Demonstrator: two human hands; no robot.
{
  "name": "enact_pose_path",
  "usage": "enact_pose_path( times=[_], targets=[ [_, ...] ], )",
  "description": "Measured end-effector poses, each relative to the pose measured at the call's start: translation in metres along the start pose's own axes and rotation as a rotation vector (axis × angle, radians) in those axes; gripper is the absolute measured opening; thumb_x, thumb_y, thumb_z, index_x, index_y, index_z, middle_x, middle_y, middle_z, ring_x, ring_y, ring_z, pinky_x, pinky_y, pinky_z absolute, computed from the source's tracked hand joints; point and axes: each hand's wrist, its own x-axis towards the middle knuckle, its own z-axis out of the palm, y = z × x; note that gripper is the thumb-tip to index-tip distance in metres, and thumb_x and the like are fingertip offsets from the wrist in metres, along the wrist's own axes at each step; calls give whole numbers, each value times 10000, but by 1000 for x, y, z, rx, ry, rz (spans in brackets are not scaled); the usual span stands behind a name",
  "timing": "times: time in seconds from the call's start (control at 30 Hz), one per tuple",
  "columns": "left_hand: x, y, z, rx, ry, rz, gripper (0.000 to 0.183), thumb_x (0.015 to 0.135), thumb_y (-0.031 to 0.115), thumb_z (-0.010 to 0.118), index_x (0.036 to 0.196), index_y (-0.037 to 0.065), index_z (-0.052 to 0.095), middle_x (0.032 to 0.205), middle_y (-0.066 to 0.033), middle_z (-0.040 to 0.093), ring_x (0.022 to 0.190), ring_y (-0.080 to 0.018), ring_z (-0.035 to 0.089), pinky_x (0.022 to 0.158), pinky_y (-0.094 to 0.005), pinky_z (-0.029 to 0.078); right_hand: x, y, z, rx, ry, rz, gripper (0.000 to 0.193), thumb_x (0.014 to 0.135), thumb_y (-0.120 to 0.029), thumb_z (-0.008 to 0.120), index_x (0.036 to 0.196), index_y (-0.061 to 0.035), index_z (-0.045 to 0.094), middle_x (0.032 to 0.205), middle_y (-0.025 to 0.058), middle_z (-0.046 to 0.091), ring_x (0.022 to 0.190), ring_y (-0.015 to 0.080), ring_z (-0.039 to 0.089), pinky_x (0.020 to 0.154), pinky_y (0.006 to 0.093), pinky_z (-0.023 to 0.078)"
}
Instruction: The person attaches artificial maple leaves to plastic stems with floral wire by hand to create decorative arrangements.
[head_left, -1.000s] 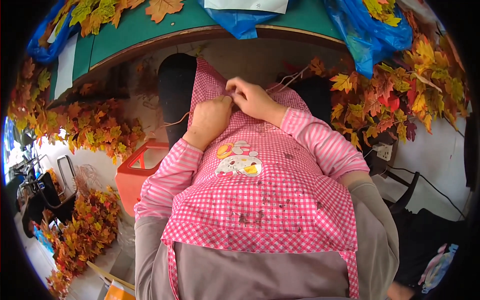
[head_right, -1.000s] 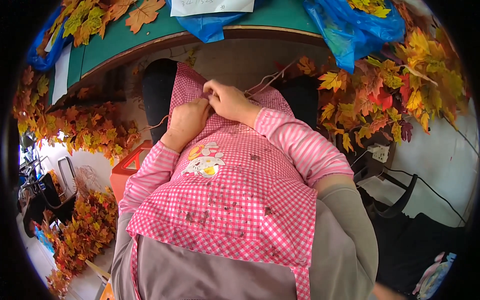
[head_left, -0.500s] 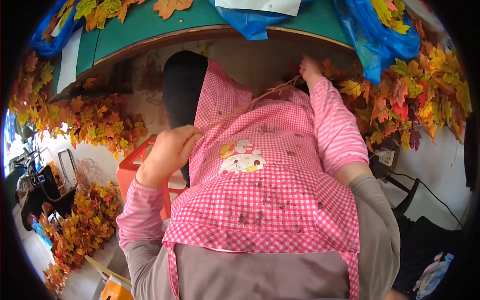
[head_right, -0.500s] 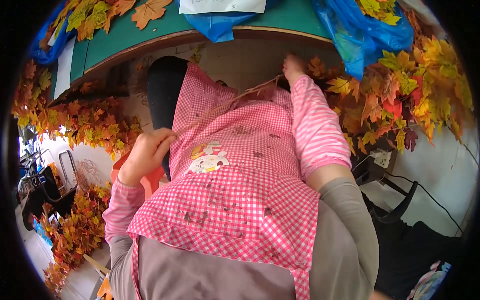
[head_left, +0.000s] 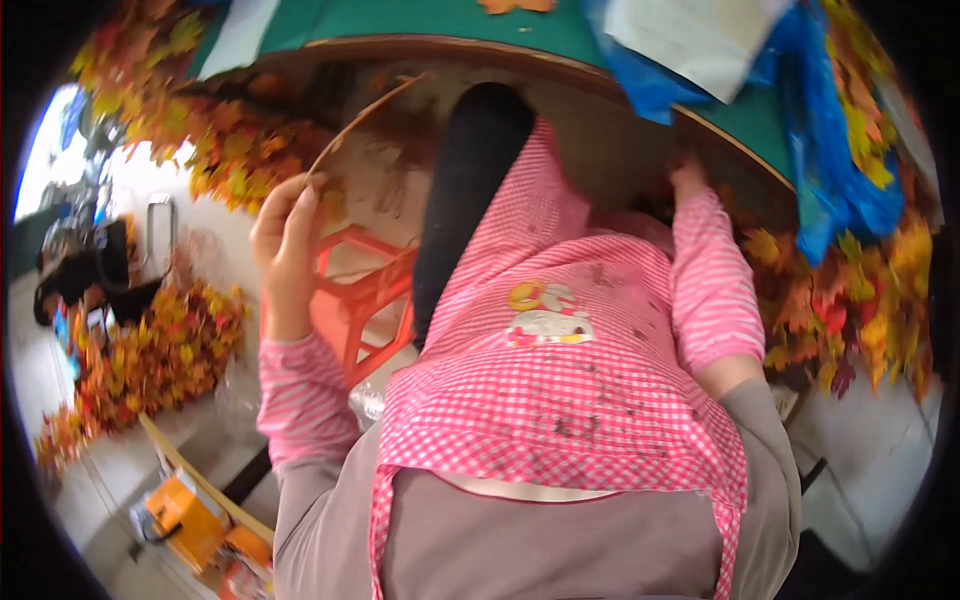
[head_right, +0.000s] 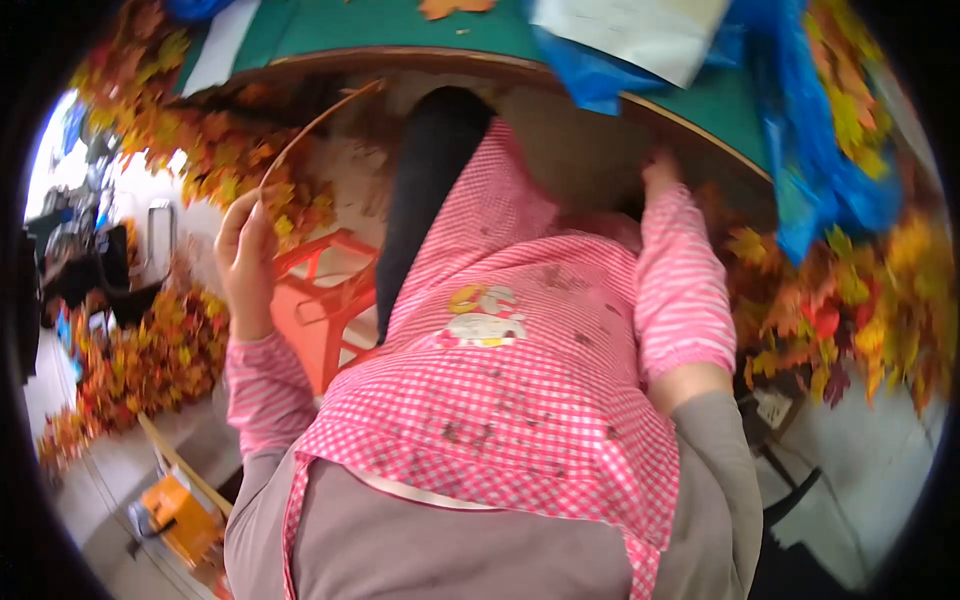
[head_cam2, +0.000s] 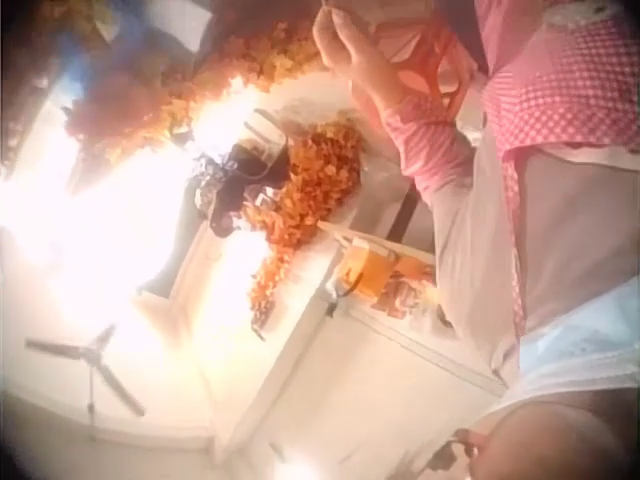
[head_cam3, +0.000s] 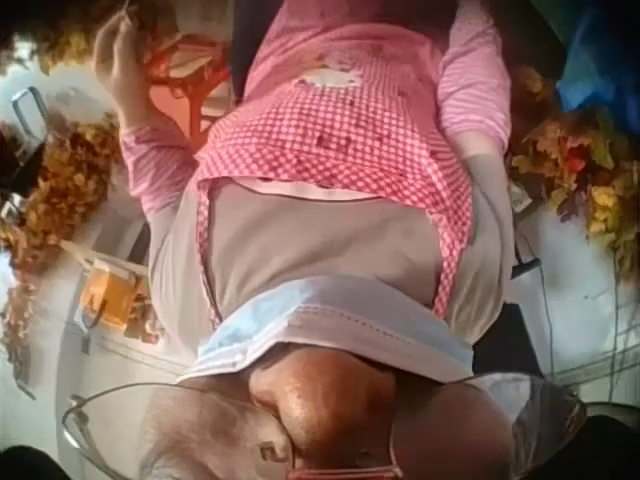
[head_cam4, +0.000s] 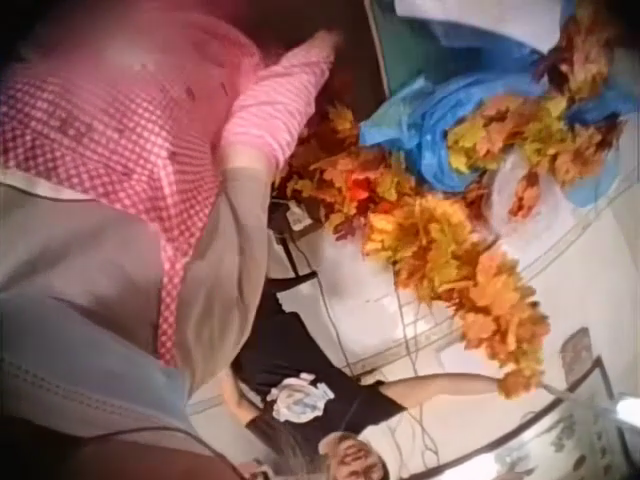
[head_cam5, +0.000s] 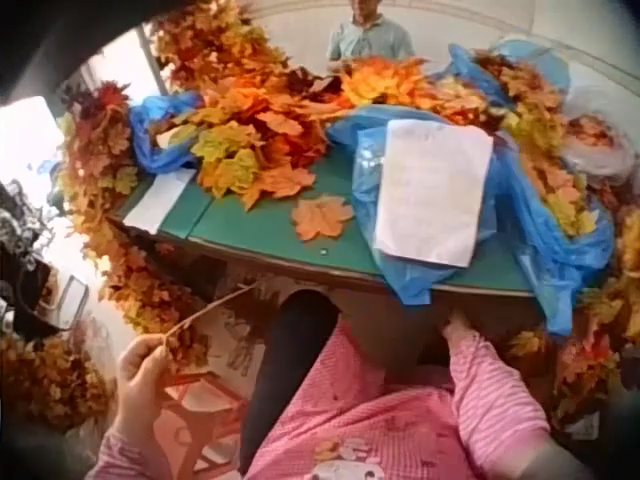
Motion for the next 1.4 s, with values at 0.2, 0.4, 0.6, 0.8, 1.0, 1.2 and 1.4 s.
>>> enact_pose_path(
  times=[0.2,0.4,0.6,0.8,1.0,1.2,1.4],
  targets=[
    [19,-18,5,-136,171,1,207,942,171,605,1022,-3,683,767,53,576,638,-12,462,540,-176,352,31,-94,-56,-244,-190,-105,307,846,-162,551,1133,-59,581,1037,178,618,976,319,602,847,398,476],
    [11,-40,-21,904,-396,-127,290,931,267,573,975,0,676,829,-158,693,749,-293,661,680,-405,504,31,-127,-69,-262,-466,-257,528,952,-374,510,1356,-35,475,1293,213,557,1200,341,534,1012,367,413],
    [71,-96,-10,973,34,-21,360,933,354,530,934,31,689,802,-213,651,801,-386,624,720,-445,484,-90,-229,-129,227,-487,-394,371,904,-284,606,1151,-8,629,1063,166,686,989,294,660,847,353,500],
    [103,-129,43,965,-356,-197,431,935,404,493,972,33,710,1039,-224,656,1010,-412,607,884,-442,476,-136,-252,-166,188,-402,-320,309,909,-207,611,1130,8,617,1024,150,685,934,219,656,818,313,496],
    [75,-76,-44,78,37,-477,393,966,376,540,868,8,637,557,87,288,422,-27,232,374,-231,178,-156,-295,-196,219,-376,-429,238,886,-185,621,1033,-1,653,907,159,700,825,293,684,728,339,518],
    [21,-10,-66,-541,196,-276,299,1009,278,486,937,7,590,572,73,270,442,-37,220,383,-197,178,-181,-399,-177,339,-332,-1050,463,795,-172,718,1218,-51,574,1198,135,588,1132,277,550,940,353,449],
    [10,0,-67,-1006,12,-209,237,1022,220,440,980,9,540,597,55,281,469,-49,237,394,-207,201,-215,-471,-134,432,-375,-1069,438,828,-187,702,1220,-60,555,1145,105,609,1111,269,537,955,356,441]
  ],
)
